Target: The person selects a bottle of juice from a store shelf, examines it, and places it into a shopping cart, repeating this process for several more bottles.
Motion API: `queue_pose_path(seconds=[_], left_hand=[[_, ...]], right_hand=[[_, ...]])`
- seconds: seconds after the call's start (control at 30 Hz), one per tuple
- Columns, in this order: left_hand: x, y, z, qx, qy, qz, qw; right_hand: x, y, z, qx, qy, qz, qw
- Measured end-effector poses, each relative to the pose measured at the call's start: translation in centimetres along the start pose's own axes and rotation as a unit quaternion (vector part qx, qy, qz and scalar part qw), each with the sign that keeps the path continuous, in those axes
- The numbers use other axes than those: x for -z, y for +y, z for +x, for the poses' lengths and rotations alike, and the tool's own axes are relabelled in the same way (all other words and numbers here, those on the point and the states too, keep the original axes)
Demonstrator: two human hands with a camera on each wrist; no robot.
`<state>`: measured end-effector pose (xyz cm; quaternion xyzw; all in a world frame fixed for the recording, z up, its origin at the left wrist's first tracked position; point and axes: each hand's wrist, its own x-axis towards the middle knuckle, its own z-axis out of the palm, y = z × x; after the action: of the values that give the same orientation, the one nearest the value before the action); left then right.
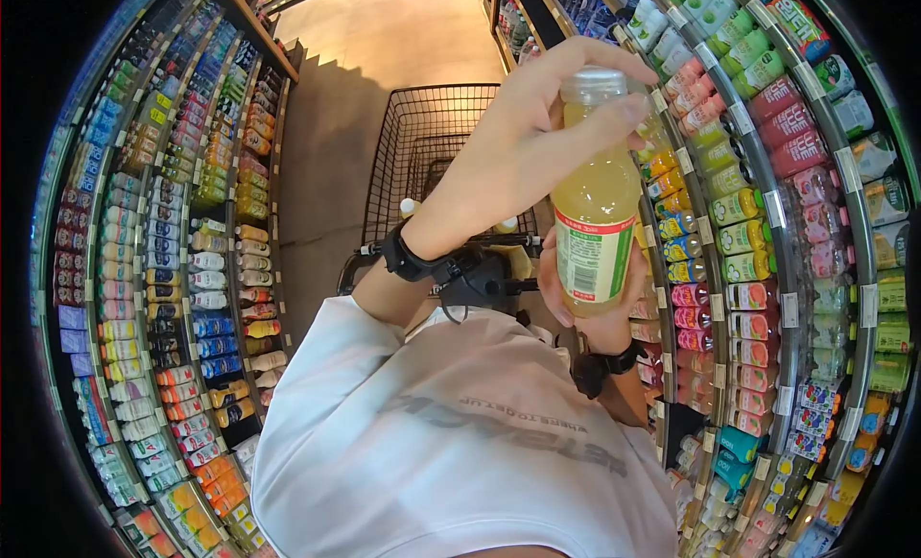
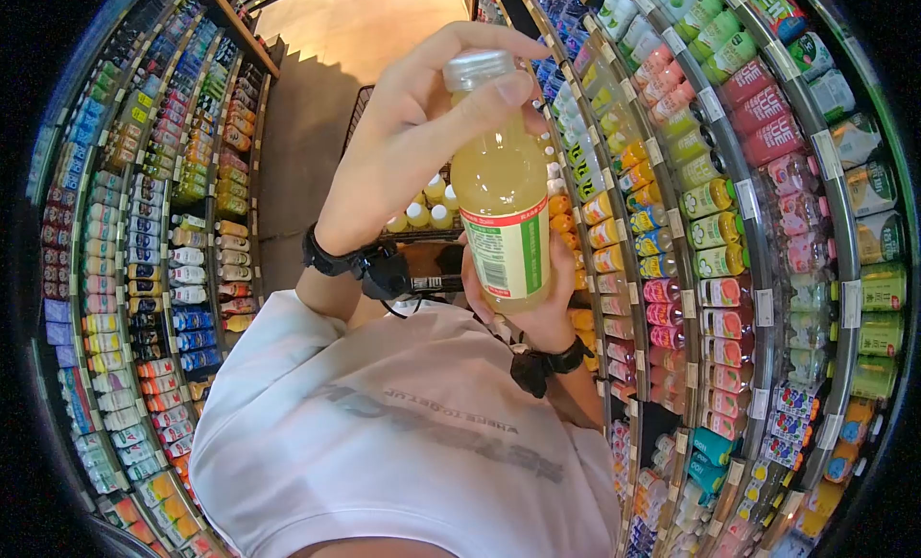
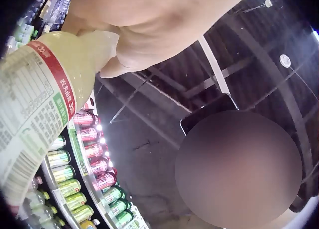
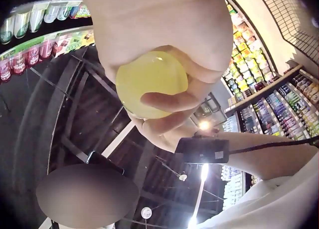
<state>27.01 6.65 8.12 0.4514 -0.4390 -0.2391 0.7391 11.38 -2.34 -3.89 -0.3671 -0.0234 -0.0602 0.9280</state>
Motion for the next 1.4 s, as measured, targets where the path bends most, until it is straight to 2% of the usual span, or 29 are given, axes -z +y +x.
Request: queue_pose_path(seconds=[0.1,0.27,0.47,0.7,0.8,0.87,0.9,1.0,1.1,1.2,1.3,1.4], left_hand=[[0.6,-0.1,0.1,0.025,-0.009,0.041,0.999],[1.4,-0.7,0.0,-0.006,-0.024,0.008,1.000],[2.3,-0.3,0.0,-0.045,-0.055,0.004,0.997],[3.3,-0.2,-0.1,-0.086,-0.079,-0.012,0.993],[3.1,-0.4,-0.2,-0.088,-0.027,-0.015,0.996],[4.5,-0.4,0.1,-0.043,-0.004,0.138,0.989],[5.6,-0.3,0.3,-0.015,0.005,0.218,0.976],[8.8,-5.3,1.8,-0.045,0.005,0.239,0.970],[10.4,-8.3,2.2,-0.023,0.024,0.388,0.921],[13.5,-15.3,2.5,-0.090,0.042,0.483,0.870],[16.4,-19.7,2.3,0.023,0.070,0.455,0.887],[22.6,-26.9,1.8,0.045,0.080,0.464,0.881]], right_hand=[[-0.7,0.1,0.4,-0.002,0.049,-0.019,0.999],[-0.3,0.0,0.6,-0.011,0.117,-0.069,0.991],[0.1,-0.5,1.2,-0.003,0.110,-0.156,0.982],[-0.1,-0.7,2.0,0.003,0.086,-0.180,0.980],[0.2,-0.7,2.3,0.020,0.086,-0.199,0.976],[0.8,-0.5,2.8,0.036,0.085,-0.221,0.971],[0.6,-0.4,3.1,0.018,0.193,-0.196,0.961],[4.7,-0.6,4.8,0.066,0.184,-0.364,0.910],[7.7,0.1,4.4,0.070,0.202,-0.488,0.846],[9.6,0.4,2.2,0.041,0.230,-0.432,0.871],[9.8,-0.3,-0.8,0.009,0.264,-0.399,0.878],[10.1,0.2,-3.7,0.018,0.335,-0.395,0.855]])
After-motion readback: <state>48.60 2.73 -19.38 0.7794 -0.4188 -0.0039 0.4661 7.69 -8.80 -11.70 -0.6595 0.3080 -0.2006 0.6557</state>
